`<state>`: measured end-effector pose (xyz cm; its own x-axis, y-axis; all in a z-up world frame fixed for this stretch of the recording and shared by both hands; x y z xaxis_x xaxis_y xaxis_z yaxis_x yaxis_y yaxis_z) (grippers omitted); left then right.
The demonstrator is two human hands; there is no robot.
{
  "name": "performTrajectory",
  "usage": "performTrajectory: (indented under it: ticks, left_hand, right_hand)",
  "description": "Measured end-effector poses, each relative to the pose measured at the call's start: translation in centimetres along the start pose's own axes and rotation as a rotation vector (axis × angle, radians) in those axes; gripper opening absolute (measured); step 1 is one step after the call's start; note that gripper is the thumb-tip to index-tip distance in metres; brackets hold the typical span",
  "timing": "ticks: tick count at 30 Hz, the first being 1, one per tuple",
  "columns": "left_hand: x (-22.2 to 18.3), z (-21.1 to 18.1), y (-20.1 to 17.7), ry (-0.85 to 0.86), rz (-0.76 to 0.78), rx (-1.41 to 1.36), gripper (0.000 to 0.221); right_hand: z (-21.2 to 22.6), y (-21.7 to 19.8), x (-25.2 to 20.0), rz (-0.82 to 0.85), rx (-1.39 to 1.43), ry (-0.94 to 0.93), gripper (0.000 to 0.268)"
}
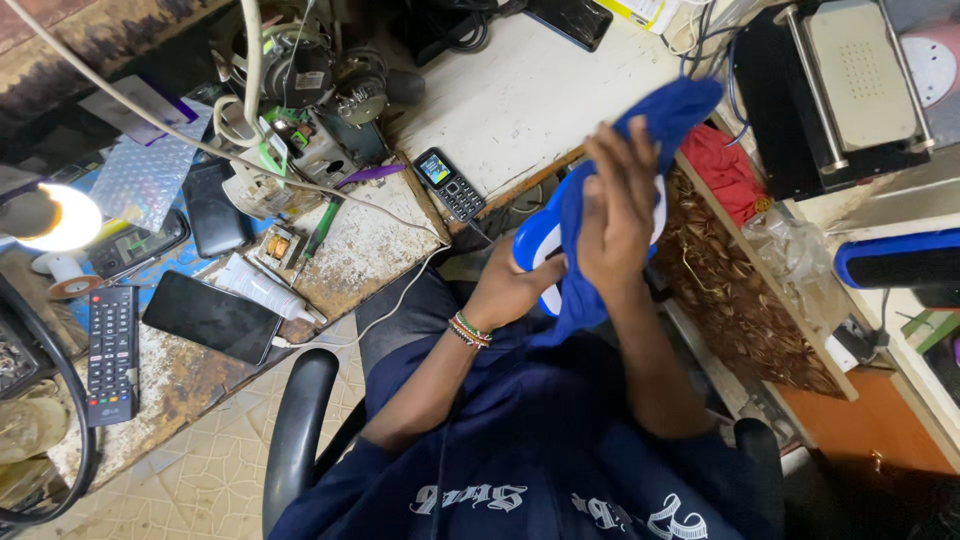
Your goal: The person cleans various electronic devices including a tablet, a mobile phone, a small printer, and a speaker using a blue cloth.
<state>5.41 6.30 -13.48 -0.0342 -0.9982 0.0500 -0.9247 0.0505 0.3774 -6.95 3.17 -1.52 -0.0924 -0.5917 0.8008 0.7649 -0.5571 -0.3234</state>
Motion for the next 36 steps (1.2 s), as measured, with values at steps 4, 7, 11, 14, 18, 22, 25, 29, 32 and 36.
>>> performTrajectory:
  ticks: [4, 7, 11, 14, 18, 22, 25, 29, 32, 36]
  left_hand:
    - [0.2, 3.5, -2.2, -0.035, 0.08, 0.066, 0.035]
    - [-0.4, -3.0, -1.0, -0.033, 0.113, 0.067, 0.032]
    - [-0.5, -7.3, -0.7, -0.012, 0.11, 0.015, 0.036]
    - [-0.3, -6.5, -2.2, 0.017, 0.015, -0.084, 0.048]
    - [0.6, -5.8, -3.8, -0.071, -0.185, -0.228, 0.044]
    - [0.7, -7.2, -2.1, -0.13, -0.299, -0.225, 0.038]
    - [1.1, -6.7, -1.6, -0.107, -0.385, -0.207, 0.04]
    - [0.8, -6.1, 0.0, -0.135, -0.541, -0.216, 0.046]
    - [0.4, -5.0, -0.5, -0.192, -0.546, -0.191, 0.046]
    - [0.5, -2.0, -4.5, -0.153, -0.517, 0.018, 0.051]
  right_hand:
    - [0.3, 0.6, -0.5, 0.258, 0.218, -0.15, 0.038]
    - [-2.3, 0.3, -0.2, 0.294, 0.163, -0.153, 0.055]
    - [-6.0, -2.0, 1.1, 0.182, 0.06, 0.037, 0.061]
    - [-6.9, -4.2, 0.7, 0.078, 0.14, 0.239, 0.038]
    - [-8.0, -4.8, -2.7, 0.005, 0.503, 0.78, 0.025]
    - [-16.1, -5.2, -10.3, 0.123, 1.07, 0.882, 0.049]
    - [-13.8, -5.2, -10.9, 0.215, 1.276, 0.865, 0.064]
    - [-1.9, -1.3, -9.4, -0.157, 1.078, 0.663, 0.066]
    - [2.5, -0.6, -8.9, -0.138, 1.231, 0.798, 0.065]
    - [-1.3, -1.5, -10.0, -0.075, 1.136, 0.781, 0.059]
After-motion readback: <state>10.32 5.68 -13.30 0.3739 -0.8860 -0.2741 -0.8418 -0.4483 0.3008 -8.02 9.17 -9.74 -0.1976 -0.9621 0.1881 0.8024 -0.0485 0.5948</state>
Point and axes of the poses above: each hand's wrist, its own x-axis towards the middle knuckle, its own y-axis out of the palm, z = x × y, the point moved 4 cm from there along x, towards the middle knuckle, and after that the axes turned 6 degrees about -z, right-handed, at the moved point
